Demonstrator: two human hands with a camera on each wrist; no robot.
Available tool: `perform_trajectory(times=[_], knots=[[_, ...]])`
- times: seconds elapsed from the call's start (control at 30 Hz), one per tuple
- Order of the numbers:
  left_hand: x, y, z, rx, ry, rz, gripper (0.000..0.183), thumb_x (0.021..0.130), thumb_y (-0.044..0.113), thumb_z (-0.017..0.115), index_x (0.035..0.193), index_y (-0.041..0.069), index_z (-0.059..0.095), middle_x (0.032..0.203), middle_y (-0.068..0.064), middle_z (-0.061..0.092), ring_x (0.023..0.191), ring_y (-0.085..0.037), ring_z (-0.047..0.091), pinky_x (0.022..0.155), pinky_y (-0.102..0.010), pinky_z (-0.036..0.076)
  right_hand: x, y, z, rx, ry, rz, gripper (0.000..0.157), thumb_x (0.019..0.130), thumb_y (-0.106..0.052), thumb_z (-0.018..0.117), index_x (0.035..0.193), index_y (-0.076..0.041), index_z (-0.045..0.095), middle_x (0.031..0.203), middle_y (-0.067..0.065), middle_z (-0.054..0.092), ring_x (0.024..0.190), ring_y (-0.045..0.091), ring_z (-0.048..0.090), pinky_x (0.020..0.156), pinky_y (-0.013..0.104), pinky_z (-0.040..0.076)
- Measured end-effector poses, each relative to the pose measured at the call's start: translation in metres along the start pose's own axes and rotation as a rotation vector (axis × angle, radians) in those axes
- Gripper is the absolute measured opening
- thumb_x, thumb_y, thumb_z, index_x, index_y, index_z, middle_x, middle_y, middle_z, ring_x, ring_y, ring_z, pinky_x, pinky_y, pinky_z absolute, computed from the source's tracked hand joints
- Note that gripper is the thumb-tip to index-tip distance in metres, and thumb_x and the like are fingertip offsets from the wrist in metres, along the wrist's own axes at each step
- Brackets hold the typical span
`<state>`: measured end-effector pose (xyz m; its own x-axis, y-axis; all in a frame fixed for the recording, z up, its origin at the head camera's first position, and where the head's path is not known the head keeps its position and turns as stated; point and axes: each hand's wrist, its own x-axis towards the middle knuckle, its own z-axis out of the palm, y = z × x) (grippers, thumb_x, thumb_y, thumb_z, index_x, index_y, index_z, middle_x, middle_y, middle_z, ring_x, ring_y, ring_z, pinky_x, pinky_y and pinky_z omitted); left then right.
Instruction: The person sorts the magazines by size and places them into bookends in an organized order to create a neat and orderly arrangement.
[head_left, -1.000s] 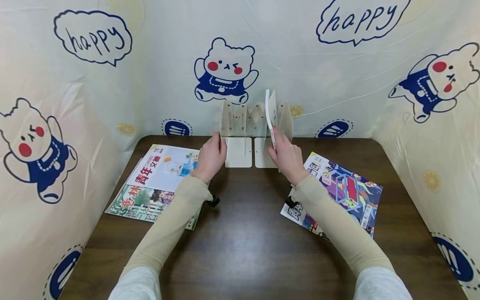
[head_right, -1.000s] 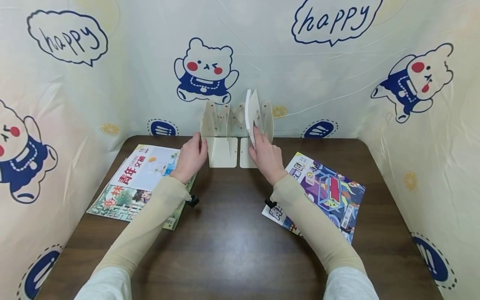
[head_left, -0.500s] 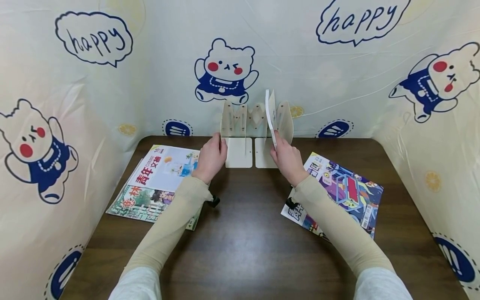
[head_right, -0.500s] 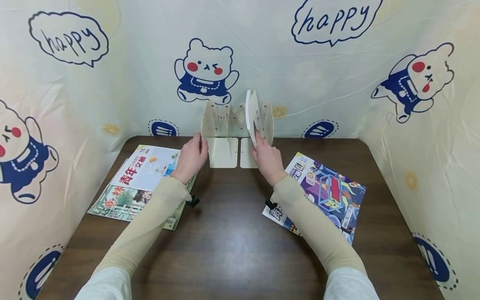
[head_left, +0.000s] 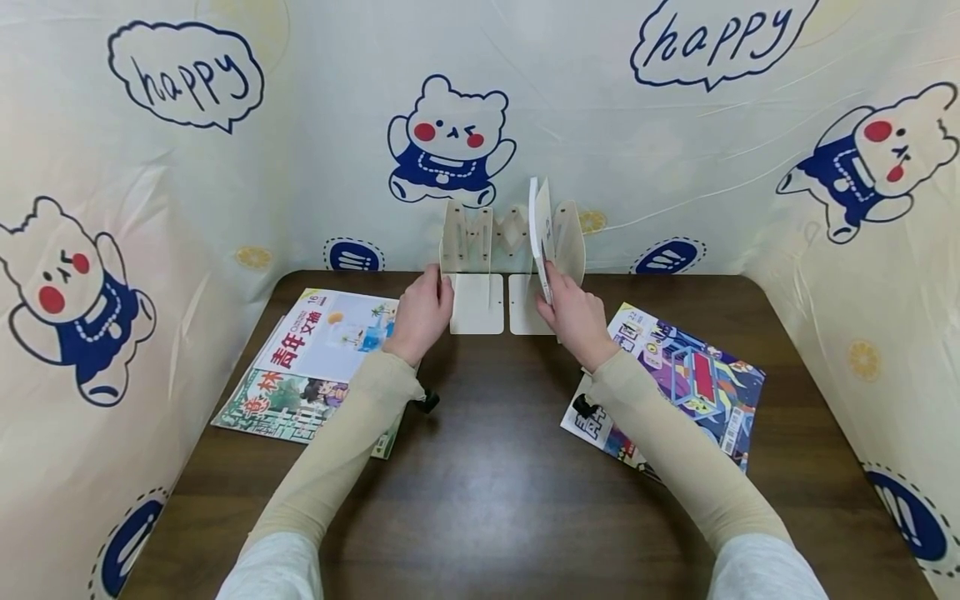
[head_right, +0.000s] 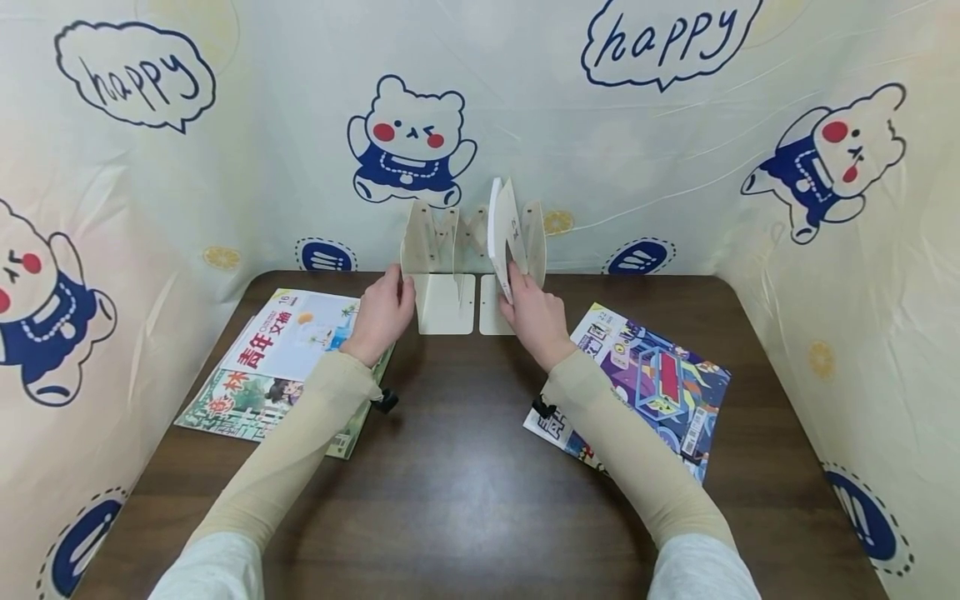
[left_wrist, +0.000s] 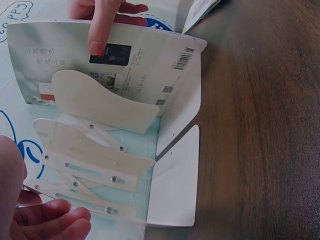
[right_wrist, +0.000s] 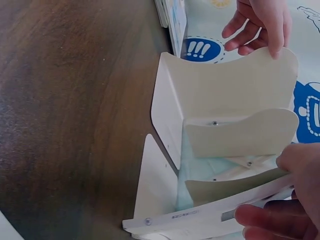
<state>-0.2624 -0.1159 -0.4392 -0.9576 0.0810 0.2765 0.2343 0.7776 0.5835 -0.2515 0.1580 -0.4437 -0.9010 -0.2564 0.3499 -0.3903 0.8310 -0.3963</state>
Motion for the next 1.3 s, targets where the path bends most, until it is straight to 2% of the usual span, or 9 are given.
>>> perform_trajectory(times=[0.13, 0.3, 0.5, 0.73, 0.93, 1.1, 1.3], knots=[[0.000, -0.001, 0.001, -0.002, -0.003, -0.005, 0.038, 0.112, 0.032, 0.043, 0.129, 0.000, 0.055, 0.096, -0.014, 0.063, 0.087, -0.032, 0.068, 0.077, -0.047, 0.060, -0.001, 0.001, 0.001, -0.025, -0.025, 0.017, 0.061, 0.106, -0.033, 0.058, 0.157, -0.005, 0.040, 0.134, 0.021, 0.064, 0.073, 0.031, 0.067, 0.056, 0.041, 0.055], [-0.001, -0.001, 0.000, -0.010, -0.014, -0.014, 0.038, 0.111, 0.032, 0.044, 0.130, 0.000, 0.055, 0.094, -0.012, 0.062, 0.083, -0.029, 0.067, 0.076, -0.044, 0.061, -0.005, 0.000, -0.002, -0.025, -0.022, 0.020, 0.061, 0.105, -0.037, 0.059, 0.155, -0.005, 0.044, 0.135, 0.020, 0.064, 0.078, 0.032, 0.068, 0.059, 0.043, 0.056], [-0.001, -0.001, 0.000, -0.020, -0.015, -0.007, 0.036, 0.111, 0.032, 0.044, 0.128, 0.002, 0.055, 0.091, -0.011, 0.061, 0.079, -0.028, 0.064, 0.071, -0.042, 0.059, -0.017, -0.003, -0.012, -0.048, 0.013, 0.015, 0.060, 0.104, -0.044, 0.059, 0.149, -0.006, 0.051, 0.121, 0.018, 0.069, 0.073, 0.030, 0.064, 0.055, 0.043, 0.052], [0.000, -0.001, -0.001, -0.023, -0.004, -0.001, 0.036, 0.111, 0.028, 0.047, 0.131, 0.000, 0.056, 0.090, -0.011, 0.061, 0.077, -0.029, 0.061, 0.070, -0.043, 0.057, -0.036, -0.003, -0.028, -0.008, 0.001, 0.009, 0.051, 0.104, -0.039, 0.062, 0.143, -0.007, 0.056, 0.118, 0.016, 0.068, 0.066, 0.025, 0.060, 0.051, 0.036, 0.050], [0.000, -0.002, -0.002, -0.027, -0.014, -0.008, 0.040, 0.111, 0.032, 0.044, 0.134, 0.000, 0.055, 0.093, -0.011, 0.062, 0.079, -0.028, 0.062, 0.073, -0.042, 0.059, -0.051, -0.001, -0.041, -0.045, -0.005, 0.006, 0.039, 0.104, -0.032, 0.061, 0.132, -0.004, 0.065, 0.117, 0.016, 0.070, 0.082, 0.028, 0.066, 0.066, 0.043, 0.060], [-0.001, -0.003, -0.001, -0.041, -0.016, -0.007, 0.041, 0.111, 0.033, 0.044, 0.134, 0.001, 0.054, 0.094, -0.011, 0.062, 0.079, -0.027, 0.062, 0.072, -0.041, 0.059, -0.065, 0.002, -0.049, -0.064, -0.002, -0.014, 0.034, 0.102, -0.029, 0.063, 0.125, -0.004, 0.068, 0.113, 0.016, 0.072, 0.094, 0.033, 0.070, 0.078, 0.049, 0.060], [-0.002, -0.002, -0.002, -0.049, -0.012, -0.005, 0.039, 0.111, 0.031, 0.046, 0.134, 0.001, 0.055, 0.094, -0.010, 0.061, 0.079, -0.027, 0.061, 0.072, -0.041, 0.058, -0.087, 0.005, -0.060, -0.085, -0.033, -0.013, 0.033, 0.102, -0.029, 0.065, 0.123, -0.005, 0.069, 0.113, 0.016, 0.072, 0.099, 0.034, 0.071, 0.082, 0.052, 0.059]])
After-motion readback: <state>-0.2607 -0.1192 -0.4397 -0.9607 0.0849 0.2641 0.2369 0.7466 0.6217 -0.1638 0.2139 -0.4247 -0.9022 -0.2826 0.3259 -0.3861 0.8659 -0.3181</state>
